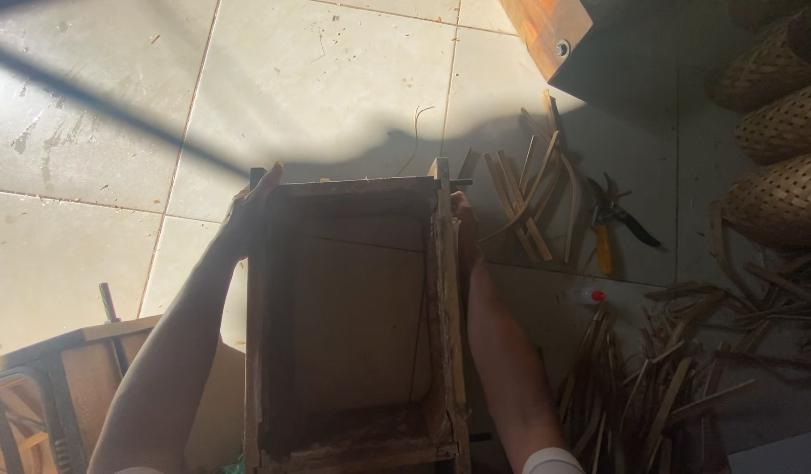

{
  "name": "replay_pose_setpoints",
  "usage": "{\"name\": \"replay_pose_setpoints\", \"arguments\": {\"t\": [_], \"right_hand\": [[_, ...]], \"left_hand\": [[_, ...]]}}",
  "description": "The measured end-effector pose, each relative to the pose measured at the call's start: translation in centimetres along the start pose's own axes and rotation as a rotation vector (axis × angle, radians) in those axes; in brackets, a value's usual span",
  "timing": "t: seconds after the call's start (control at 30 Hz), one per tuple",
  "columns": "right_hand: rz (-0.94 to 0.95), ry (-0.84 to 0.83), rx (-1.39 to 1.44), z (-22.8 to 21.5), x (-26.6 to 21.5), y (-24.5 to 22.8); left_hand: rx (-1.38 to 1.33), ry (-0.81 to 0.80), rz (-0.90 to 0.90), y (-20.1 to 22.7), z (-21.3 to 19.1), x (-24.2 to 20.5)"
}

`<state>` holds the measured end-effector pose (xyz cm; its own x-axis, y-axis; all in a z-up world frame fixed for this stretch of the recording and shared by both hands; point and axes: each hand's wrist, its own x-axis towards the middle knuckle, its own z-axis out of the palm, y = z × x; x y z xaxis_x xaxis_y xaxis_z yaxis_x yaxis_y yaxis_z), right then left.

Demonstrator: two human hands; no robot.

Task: The person assembles a rectangular basket by fitting a woven base into a wooden mold, applying glue to the rim, and inserting a flexible strip along the edge. They use a hammer and a wooden mallet to secure the components.

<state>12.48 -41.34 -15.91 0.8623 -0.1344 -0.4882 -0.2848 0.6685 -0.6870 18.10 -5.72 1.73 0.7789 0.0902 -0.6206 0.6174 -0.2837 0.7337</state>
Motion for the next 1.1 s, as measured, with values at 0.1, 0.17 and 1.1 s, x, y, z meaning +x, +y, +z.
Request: {"name": "replay_pose_setpoints", "arguments": {"t": [0.1,0.17,1.1], "right_hand": [[-0.052,-0.017,-0.059,0.8,0.2,-1.3],[-0.029,-0.021,-0.023,1.1,-1.1,-1.7],[-0.041,0.283,0.071,-13.5,-43.8,11.4]], "left_hand": [[0.011,0.009,0.054,1.0,0.2,0.2],[-0.004,0.010,0.072,0.8,0.2,-0.3],[0.192,0.038,0.111,-28.3,0.3,-31.1]]}}
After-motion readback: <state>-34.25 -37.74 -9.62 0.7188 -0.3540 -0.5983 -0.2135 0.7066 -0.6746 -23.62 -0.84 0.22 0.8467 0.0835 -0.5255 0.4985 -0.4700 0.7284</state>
